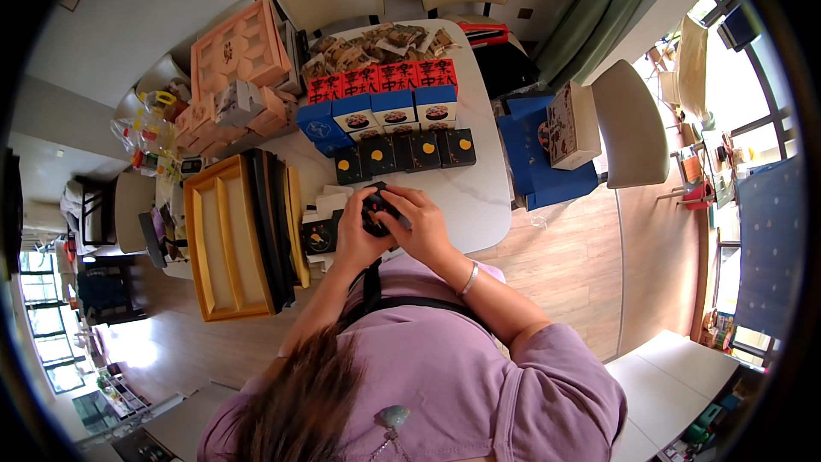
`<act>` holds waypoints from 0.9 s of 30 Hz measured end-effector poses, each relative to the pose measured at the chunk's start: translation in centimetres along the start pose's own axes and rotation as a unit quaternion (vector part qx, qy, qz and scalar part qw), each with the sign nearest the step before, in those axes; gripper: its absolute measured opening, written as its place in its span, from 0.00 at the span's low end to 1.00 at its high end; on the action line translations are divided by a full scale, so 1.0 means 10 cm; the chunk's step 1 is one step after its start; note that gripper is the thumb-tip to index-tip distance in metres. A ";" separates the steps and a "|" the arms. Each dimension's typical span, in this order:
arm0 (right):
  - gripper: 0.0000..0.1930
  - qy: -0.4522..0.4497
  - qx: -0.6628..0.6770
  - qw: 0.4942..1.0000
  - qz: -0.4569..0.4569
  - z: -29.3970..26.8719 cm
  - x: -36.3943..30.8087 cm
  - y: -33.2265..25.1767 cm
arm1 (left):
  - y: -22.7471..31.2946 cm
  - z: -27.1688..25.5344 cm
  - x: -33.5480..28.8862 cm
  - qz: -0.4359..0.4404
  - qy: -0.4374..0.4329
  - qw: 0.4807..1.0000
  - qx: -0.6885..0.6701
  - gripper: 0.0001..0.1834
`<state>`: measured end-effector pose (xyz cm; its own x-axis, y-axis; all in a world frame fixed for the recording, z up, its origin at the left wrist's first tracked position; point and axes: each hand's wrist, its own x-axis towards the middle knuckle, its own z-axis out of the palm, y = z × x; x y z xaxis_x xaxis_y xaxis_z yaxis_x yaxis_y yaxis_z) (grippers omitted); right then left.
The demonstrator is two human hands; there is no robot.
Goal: The person assembles small black boxes by folding white paper inserts and placing them inside the boxes. They then close the boxes and arrange them on the table.
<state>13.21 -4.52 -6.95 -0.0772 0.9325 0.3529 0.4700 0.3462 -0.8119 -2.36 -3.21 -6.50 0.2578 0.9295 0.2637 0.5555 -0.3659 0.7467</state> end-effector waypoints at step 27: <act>0.45 -0.121 -0.143 0.974 0.129 -0.74 0.57 2.01 | -0.78 0.69 0.29 -0.380 -0.273 0.741 -0.481 0.34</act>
<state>28.71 6.95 -17.83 -0.1130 0.9936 0.0061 0.7240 0.0866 -0.6844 -0.52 2.01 -15.77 0.5868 0.5966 -0.5475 -0.0481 0.7006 0.7120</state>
